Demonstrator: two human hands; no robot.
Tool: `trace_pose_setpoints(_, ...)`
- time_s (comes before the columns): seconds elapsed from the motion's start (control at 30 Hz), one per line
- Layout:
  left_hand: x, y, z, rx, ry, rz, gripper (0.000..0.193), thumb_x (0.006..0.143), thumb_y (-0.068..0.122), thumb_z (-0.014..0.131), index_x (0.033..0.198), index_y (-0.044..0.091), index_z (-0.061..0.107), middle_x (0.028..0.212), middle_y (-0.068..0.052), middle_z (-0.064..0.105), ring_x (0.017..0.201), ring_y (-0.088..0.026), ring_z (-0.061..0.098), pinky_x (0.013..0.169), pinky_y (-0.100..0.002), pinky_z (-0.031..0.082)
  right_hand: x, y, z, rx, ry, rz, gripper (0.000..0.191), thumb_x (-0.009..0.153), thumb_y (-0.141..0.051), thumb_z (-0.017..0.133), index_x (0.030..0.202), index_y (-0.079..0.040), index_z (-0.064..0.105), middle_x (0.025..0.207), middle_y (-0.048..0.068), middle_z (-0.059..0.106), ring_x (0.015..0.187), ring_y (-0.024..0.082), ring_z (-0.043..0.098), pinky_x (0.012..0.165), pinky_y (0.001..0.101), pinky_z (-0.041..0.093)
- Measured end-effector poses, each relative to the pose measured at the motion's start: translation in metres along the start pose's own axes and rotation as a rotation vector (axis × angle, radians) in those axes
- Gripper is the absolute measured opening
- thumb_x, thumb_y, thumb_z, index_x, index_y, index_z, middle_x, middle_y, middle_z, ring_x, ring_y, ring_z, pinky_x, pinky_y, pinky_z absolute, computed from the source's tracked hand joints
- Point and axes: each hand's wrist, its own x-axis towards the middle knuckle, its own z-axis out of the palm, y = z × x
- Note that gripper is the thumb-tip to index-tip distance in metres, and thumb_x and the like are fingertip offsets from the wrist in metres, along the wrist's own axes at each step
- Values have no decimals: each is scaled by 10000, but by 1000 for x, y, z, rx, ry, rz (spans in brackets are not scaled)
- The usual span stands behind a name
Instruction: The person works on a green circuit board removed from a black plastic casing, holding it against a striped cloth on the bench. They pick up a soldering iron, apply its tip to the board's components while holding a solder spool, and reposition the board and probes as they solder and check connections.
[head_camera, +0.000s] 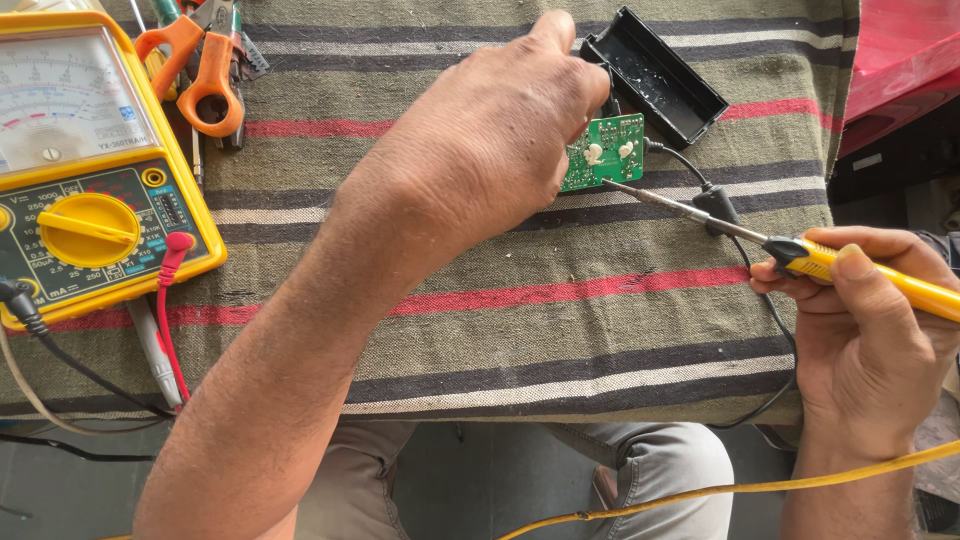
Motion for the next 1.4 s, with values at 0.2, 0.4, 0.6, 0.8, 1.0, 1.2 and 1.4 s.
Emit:
trace_pose_setpoints(0.2,0,1,0,18,-31,3,137,850,-18,681,974,34,706,1118,-196,604,987,-341,698,830,-469,562,0,-2,3,-2,3,6,152,1132,-17,601,1124,134,590,1035,277,694,901,351,738,902,462,645)
trace_pose_setpoints(0.4,3,4,1,72,-109,-36,204,801,-7,716,1002,22,699,1149,-196,594,1014,-349,681,843,-456,561,-1,-2,7,-36,17,-4,136,1130,-6,600,1109,128,591,1027,244,689,900,339,738,897,478,649)
trace_pose_setpoints(0.6,2,11,2,82,-76,-15,219,758,-18,740,972,12,710,1249,-244,569,1001,-364,694,839,-443,574,-1,-2,8,-57,11,3,157,1140,-10,615,1151,146,621,1022,238,689,879,340,739,883,474,652)
trace_pose_setpoints(0.8,6,16,5,122,-142,-22,213,721,-64,734,927,-7,732,1323,-269,531,971,-352,708,796,-410,597,2,-2,8,-16,16,32,147,1146,-9,624,1136,138,616,1028,246,694,877,345,742,874,465,650)
trace_pose_setpoints(1.0,6,17,6,146,-153,-18,169,747,-56,732,914,-31,739,1375,-293,500,957,-336,722,769,-394,613,3,-3,9,-27,11,33,146,1141,-5,627,1160,140,623,1038,241,692,884,346,740,879,467,648)
trace_pose_setpoints(1.2,7,16,9,182,-185,-24,176,746,-49,734,920,-31,743,1378,-280,520,971,-345,720,784,-411,608,4,-3,11,-11,-15,31,147,1135,-17,636,1159,127,624,1050,233,695,895,341,742,887,467,652)
trace_pose_setpoints(1.4,8,12,13,191,-145,25,166,735,-33,742,901,-25,737,1338,-284,555,955,-351,725,756,-423,608,4,-3,12,-20,-16,27,148,1141,-18,637,1165,127,622,1048,239,692,904,346,742,885,459,649)
